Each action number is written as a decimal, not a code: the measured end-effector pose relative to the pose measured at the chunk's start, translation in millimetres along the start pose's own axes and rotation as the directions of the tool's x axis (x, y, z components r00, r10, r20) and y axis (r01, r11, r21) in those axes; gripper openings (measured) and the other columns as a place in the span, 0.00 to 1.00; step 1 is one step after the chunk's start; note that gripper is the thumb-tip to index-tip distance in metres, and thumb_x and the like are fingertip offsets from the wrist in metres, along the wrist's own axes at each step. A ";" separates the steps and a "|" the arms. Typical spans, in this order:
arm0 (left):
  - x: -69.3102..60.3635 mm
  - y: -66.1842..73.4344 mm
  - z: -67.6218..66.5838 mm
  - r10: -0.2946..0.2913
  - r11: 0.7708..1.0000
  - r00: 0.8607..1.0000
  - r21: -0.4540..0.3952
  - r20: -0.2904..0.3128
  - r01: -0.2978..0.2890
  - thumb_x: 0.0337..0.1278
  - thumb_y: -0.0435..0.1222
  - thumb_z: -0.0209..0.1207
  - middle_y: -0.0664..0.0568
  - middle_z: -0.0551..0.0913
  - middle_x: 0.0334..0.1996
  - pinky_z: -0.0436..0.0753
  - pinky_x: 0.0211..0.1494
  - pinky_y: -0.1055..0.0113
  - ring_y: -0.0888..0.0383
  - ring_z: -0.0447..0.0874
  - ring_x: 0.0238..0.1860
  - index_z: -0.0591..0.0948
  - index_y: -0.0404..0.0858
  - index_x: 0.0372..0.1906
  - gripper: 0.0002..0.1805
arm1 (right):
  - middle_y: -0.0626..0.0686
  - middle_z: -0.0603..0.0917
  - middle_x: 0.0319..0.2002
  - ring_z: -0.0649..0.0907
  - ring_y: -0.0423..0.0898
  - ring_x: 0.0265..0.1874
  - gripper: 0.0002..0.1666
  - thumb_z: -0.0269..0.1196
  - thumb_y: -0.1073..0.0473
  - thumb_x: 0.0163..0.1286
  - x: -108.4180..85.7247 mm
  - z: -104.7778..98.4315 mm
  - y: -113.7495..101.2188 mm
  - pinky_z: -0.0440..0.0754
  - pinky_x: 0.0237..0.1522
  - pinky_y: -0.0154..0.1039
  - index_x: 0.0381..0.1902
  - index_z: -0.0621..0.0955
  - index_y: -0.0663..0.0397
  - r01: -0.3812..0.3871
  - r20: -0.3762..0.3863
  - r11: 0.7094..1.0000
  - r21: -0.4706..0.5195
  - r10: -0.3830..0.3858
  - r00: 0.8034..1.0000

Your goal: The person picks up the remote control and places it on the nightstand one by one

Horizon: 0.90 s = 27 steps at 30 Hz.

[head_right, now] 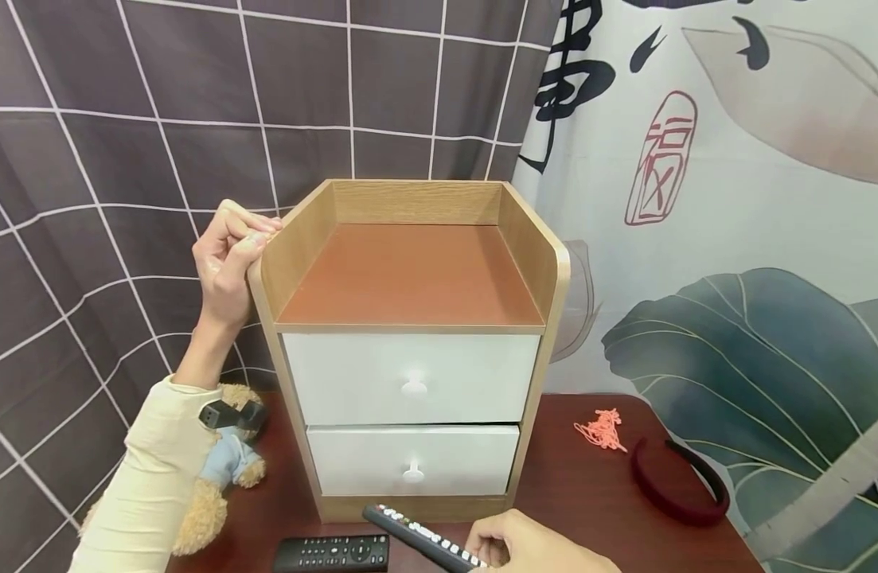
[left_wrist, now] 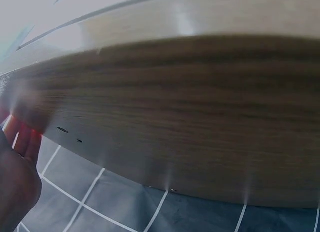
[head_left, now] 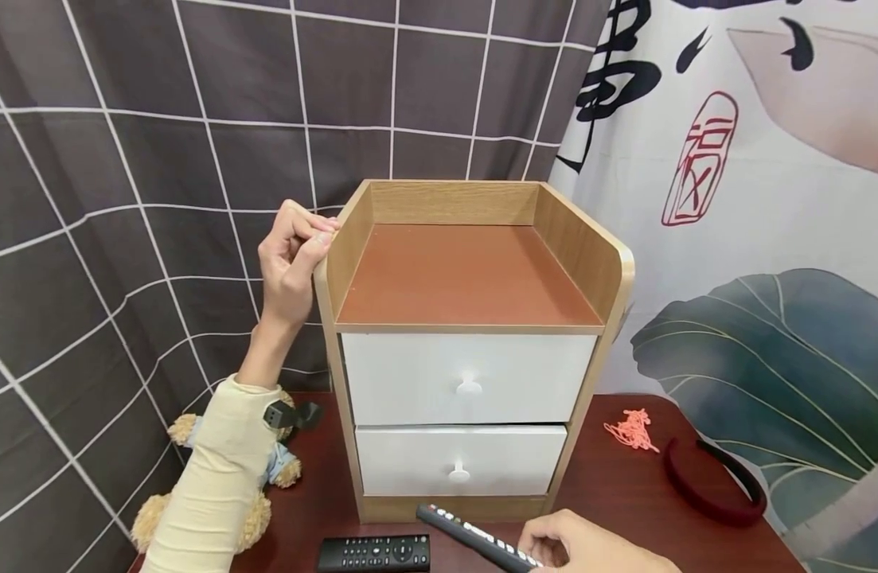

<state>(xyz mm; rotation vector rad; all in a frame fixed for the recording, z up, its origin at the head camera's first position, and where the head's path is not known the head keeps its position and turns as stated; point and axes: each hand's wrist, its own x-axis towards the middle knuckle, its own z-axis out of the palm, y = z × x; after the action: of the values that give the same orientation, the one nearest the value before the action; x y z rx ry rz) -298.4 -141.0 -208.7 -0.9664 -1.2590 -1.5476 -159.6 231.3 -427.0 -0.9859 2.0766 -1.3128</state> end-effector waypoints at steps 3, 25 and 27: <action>-0.9 -0.7 1.0 0.003 1.000 1.000 -0.001 -0.002 -0.003 0.48 0.25 0.51 0.55 0.77 0.30 0.85 0.55 0.65 0.55 0.85 0.40 0.65 0.18 0.21 0.12 | 0.47 0.75 0.24 0.76 0.27 0.28 0.07 0.60 0.59 0.70 -1.3 -2.1 -14.6 0.79 0.26 0.24 0.43 0.83 0.54 -0.009 0.022 0.994 0.106 0.006 1.000; -1.8 0.0 3.1 0.003 0.999 0.999 0.035 -0.054 -0.002 0.49 0.26 0.51 0.56 0.77 0.31 0.85 0.56 0.64 0.55 0.85 0.41 0.64 0.18 0.21 0.13 | 0.40 0.80 0.28 0.79 0.38 0.25 0.14 0.67 0.52 0.65 23.5 -76.0 -234.8 0.78 0.21 0.32 0.48 0.80 0.36 -0.017 -0.347 0.757 -0.653 -0.279 0.896; -4.3 1.3 1.1 0.000 0.999 0.999 0.040 -0.054 0.002 0.49 0.26 0.51 0.56 0.76 0.31 0.85 0.56 0.64 0.55 0.85 0.41 0.64 0.19 0.21 0.13 | 0.43 0.81 0.27 0.78 0.41 0.25 0.14 0.65 0.46 0.66 37.8 -82.5 -250.3 0.77 0.23 0.35 0.47 0.80 0.40 -0.183 -0.469 0.722 -0.667 -0.216 0.856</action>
<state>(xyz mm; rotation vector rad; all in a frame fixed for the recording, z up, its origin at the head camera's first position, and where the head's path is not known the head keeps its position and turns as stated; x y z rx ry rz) -295.9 -139.3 -212.2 -0.8925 -1.2477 -1.5339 -163.8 178.1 -166.2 -0.9928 3.1364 -0.8303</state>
